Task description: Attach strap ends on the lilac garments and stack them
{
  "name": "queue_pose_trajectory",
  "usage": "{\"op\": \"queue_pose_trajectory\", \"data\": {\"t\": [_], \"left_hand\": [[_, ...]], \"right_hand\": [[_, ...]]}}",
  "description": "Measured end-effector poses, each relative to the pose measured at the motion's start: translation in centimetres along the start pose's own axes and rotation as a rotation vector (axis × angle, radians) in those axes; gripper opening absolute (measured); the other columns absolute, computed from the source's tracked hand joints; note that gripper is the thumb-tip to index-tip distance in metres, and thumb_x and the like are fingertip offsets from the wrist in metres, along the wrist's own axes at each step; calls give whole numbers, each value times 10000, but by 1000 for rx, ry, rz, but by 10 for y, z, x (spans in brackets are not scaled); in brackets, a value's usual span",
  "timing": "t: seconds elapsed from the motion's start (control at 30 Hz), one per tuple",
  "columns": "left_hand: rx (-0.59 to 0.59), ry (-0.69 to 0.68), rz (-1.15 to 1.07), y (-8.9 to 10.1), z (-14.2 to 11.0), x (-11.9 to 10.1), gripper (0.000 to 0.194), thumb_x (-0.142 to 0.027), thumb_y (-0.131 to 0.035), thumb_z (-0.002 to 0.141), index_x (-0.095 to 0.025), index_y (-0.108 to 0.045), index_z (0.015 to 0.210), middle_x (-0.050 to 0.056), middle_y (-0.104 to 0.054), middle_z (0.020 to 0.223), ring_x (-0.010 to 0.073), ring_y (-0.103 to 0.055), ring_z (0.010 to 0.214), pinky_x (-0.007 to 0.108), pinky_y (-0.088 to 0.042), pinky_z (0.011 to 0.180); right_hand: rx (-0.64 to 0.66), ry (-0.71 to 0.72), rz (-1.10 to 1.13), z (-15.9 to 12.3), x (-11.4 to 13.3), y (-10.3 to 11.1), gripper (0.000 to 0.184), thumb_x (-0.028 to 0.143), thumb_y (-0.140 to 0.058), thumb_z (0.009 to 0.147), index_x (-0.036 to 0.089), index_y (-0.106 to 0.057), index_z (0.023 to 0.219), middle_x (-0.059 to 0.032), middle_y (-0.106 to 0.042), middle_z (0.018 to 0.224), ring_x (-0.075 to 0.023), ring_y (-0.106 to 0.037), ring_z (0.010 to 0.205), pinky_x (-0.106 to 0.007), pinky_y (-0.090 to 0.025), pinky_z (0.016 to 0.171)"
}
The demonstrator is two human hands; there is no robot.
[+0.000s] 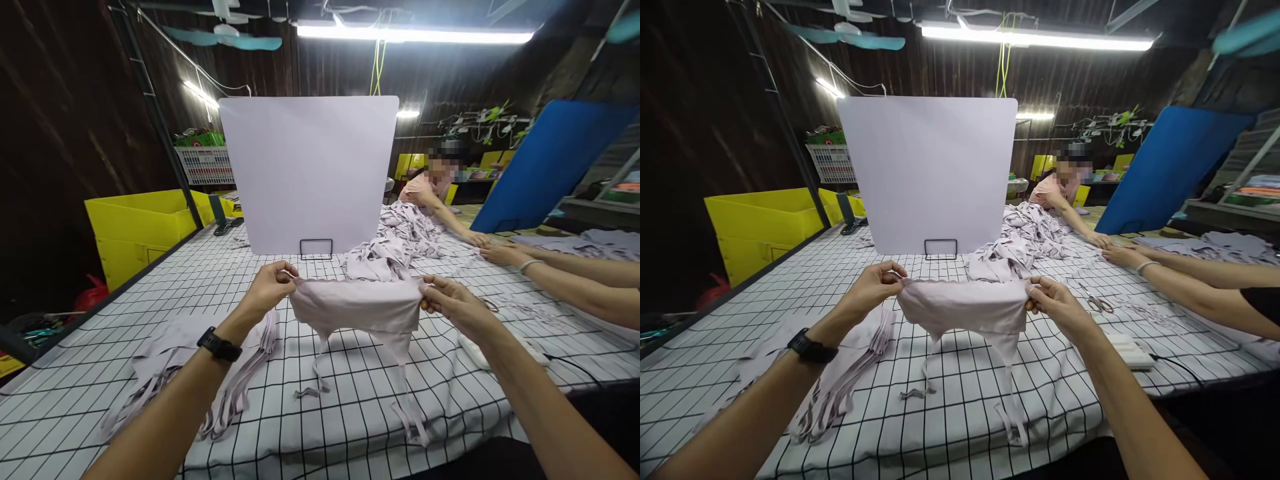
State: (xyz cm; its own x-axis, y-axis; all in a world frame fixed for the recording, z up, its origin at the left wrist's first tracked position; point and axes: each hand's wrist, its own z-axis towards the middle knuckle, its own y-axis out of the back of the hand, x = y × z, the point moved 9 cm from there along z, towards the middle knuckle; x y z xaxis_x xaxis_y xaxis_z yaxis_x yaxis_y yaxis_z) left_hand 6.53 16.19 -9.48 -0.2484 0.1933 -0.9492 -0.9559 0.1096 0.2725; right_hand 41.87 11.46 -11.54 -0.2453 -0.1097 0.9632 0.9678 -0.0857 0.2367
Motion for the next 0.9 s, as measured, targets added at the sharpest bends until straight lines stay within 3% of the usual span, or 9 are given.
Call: {"op": "queue_pose_trajectory", "data": {"t": [0.1,0.17,0.23,0.33,0.47,0.6,0.77,0.83,0.9], "left_hand": [[20,7,20,-2,-4,2,249,-182,-661,630,-156,-664,877,-2,-652,636,135,-574,587,243,-422,563],[1,43,101,-9,-8,16,229,-201,-688,650,-159,-672,874,0,-654,640,146,-590,604,251,-431,573],[-42,98,200,-19,-14,39,184,-172,-705,634,-166,-672,815,-17,-620,602,148,-576,590,249,-414,559],[-67,177,276,-40,-23,76,161,-72,-683,576,-172,-652,697,-42,-548,538,141,-529,555,247,-382,539],[-73,208,306,-52,-30,98,176,-59,-651,588,-180,-656,716,-43,-554,564,142,-529,575,251,-401,560],[-88,195,318,-46,-28,93,153,-125,-678,619,-185,-676,758,-25,-598,651,156,-566,643,258,-438,600],[-111,192,331,-42,-26,91,146,-148,-680,635,-184,-684,777,-29,-582,670,159,-559,668,262,-445,621],[-117,198,331,-41,-26,94,144,-144,-690,628,-184,-683,767,-34,-570,664,159,-553,676,263,-442,628],[-125,208,328,-39,-26,97,142,-143,-706,622,-184,-683,756,-41,-551,644,156,-540,666,263,-429,622]], "right_hand": [[42,-32,-48,-1,-15,-7,695,715,-776,657,189,-621,1083,59,-530,572,-123,-481,524,-253,-380,511],[71,-71,-115,0,-34,-12,649,690,-760,668,171,-649,1042,63,-498,540,-129,-476,499,-259,-361,492],[66,-109,-212,1,-58,-16,522,611,-766,663,178,-675,939,29,-546,567,-157,-526,522,-286,-393,514],[7,-125,-396,1,-86,-16,249,406,-740,701,218,-666,846,-45,-689,774,-205,-612,648,-354,-470,653],[16,-86,-607,3,-96,-20,15,241,-638,816,237,-652,812,-56,-715,878,-230,-638,762,-390,-486,789],[127,-44,-738,20,-100,-39,81,238,-621,931,202,-669,877,-43,-700,896,-209,-652,841,-375,-522,826],[254,-34,-805,41,-120,-64,225,356,-641,989,166,-668,1107,-58,-687,1095,-186,-673,907,-381,-573,809],[263,-16,-782,42,-122,-66,216,370,-644,981,164,-677,1038,-51,-691,1034,-178,-665,865,-369,-566,790],[246,7,-724,40,-119,-63,247,410,-666,937,180,-666,848,-41,-686,898,-177,-644,777,-351,-547,742]]}}
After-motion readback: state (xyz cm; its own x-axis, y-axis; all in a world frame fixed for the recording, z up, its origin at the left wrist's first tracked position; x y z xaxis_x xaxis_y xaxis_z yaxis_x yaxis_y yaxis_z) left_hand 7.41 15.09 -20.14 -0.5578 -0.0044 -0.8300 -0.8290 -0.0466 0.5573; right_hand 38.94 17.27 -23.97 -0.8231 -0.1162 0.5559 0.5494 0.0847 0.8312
